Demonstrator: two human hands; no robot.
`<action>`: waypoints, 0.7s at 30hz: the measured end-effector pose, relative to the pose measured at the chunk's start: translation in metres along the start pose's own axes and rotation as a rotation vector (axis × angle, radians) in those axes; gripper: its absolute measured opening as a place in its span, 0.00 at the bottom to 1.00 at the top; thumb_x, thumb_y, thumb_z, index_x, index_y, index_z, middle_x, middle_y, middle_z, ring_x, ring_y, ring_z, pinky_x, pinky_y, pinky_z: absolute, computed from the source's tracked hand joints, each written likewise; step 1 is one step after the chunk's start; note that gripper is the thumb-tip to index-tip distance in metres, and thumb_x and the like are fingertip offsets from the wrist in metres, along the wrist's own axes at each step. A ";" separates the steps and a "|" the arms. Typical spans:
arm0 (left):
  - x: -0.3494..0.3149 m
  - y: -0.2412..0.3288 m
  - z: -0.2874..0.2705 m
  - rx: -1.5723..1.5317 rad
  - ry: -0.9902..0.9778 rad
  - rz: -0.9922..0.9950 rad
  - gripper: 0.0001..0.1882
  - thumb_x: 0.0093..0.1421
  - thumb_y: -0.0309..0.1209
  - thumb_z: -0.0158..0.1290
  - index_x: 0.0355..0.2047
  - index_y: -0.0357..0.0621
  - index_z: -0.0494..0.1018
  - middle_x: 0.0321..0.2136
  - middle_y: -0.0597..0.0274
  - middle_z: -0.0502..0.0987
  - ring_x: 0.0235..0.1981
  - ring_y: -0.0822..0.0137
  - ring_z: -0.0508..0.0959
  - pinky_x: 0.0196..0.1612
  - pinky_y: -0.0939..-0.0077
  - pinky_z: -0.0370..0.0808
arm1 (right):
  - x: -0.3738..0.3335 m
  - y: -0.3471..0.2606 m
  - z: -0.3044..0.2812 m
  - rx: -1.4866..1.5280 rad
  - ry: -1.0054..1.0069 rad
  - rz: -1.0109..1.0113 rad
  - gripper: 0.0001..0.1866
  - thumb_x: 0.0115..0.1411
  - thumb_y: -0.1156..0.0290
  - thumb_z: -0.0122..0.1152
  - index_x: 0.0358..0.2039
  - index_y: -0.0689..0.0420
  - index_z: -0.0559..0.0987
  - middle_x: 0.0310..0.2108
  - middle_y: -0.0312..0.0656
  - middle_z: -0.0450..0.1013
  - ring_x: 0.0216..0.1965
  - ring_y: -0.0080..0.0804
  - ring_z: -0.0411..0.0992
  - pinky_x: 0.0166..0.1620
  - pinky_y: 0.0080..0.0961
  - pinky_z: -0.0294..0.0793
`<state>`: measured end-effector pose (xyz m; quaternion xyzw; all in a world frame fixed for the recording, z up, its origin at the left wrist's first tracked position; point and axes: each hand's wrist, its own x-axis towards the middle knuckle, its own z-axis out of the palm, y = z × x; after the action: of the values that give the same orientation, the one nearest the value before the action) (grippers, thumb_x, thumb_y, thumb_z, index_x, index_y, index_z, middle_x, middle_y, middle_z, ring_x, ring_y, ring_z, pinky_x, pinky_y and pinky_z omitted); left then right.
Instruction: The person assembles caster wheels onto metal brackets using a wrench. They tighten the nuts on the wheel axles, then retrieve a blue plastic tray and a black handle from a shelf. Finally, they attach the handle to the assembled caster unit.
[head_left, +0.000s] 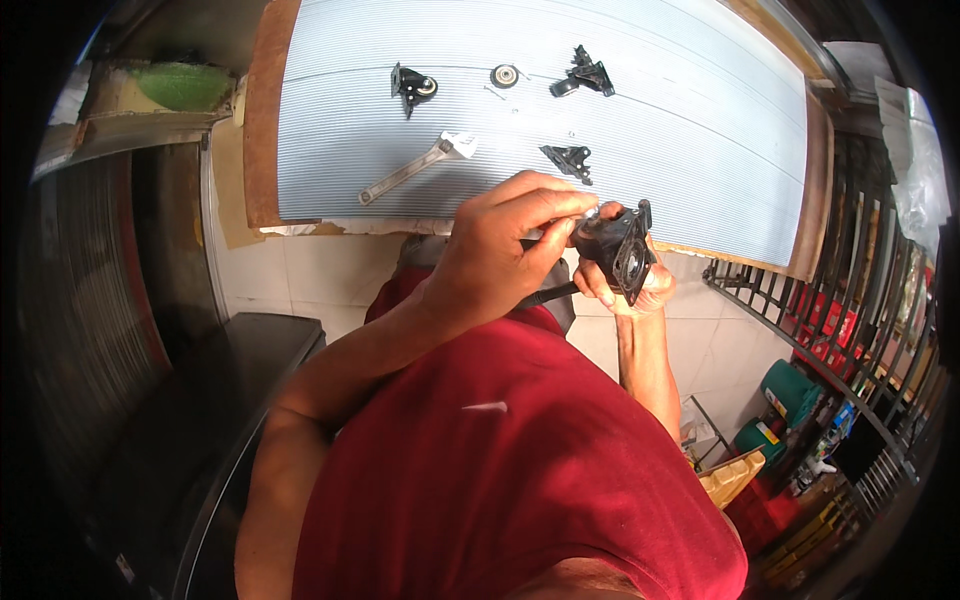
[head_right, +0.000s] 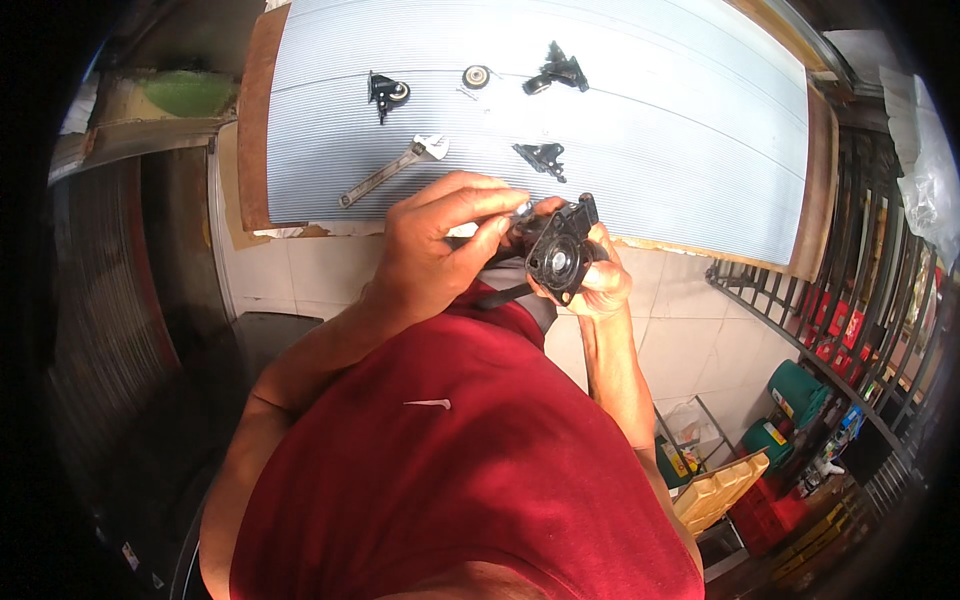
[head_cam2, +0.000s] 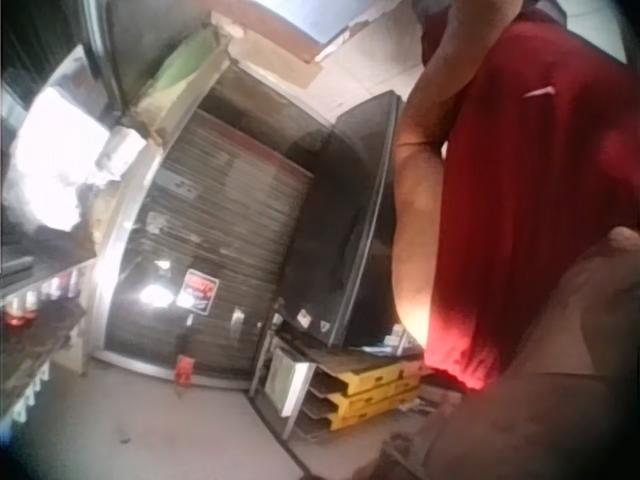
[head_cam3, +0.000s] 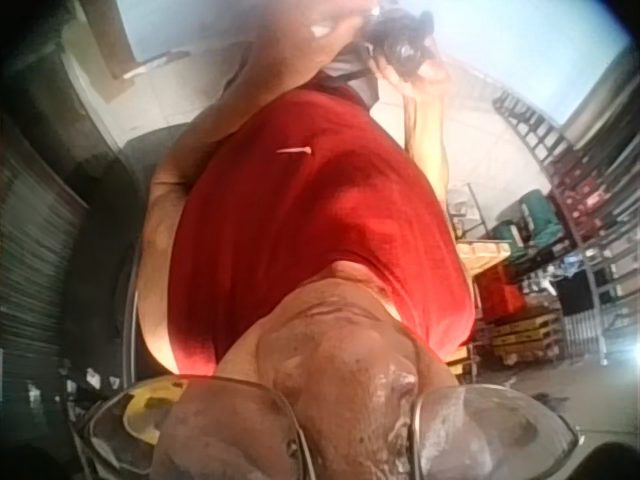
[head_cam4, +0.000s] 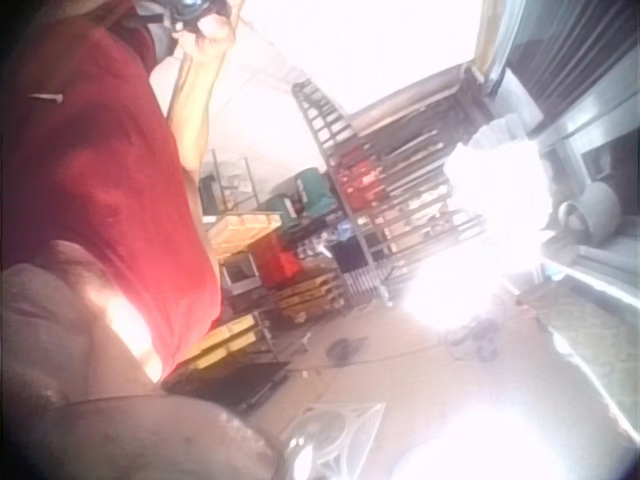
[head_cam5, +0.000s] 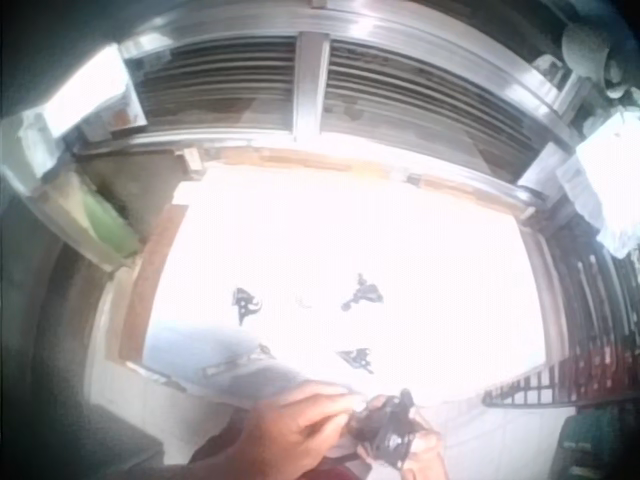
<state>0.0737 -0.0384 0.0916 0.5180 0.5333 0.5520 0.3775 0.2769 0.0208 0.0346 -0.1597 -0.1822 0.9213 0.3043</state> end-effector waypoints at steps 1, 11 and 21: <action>0.001 0.000 0.000 0.034 0.008 0.058 0.16 0.54 0.11 0.55 0.43 0.36 0.80 0.39 0.54 0.79 0.38 0.68 0.82 0.41 0.79 0.81 | 0.000 0.000 -0.002 0.009 -0.008 0.002 0.43 0.43 0.64 0.68 0.57 0.75 0.63 0.37 0.58 0.75 0.17 0.29 0.74 0.19 0.23 0.75; 0.005 -0.002 -0.007 0.117 -0.087 0.164 0.24 0.45 0.21 0.69 0.45 0.38 0.76 0.44 0.55 0.78 0.42 0.63 0.81 0.42 0.74 0.81 | 0.005 0.001 0.014 -0.007 0.033 -0.001 0.39 0.50 0.66 0.65 0.60 0.67 0.62 0.36 0.54 0.74 0.15 0.30 0.70 0.19 0.24 0.70; 0.015 -0.045 -0.016 0.179 -0.113 0.084 0.23 0.50 0.27 0.68 0.45 0.37 0.72 0.43 0.56 0.78 0.40 0.61 0.80 0.37 0.72 0.76 | 0.022 -0.008 0.023 -0.181 0.240 0.113 0.28 0.58 0.62 0.60 0.55 0.64 0.68 0.40 0.48 0.73 0.14 0.29 0.66 0.17 0.24 0.65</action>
<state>0.0494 -0.0210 0.0520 0.6019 0.5361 0.4875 0.3355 0.2549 0.0352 0.0540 -0.3052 -0.2176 0.8910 0.2560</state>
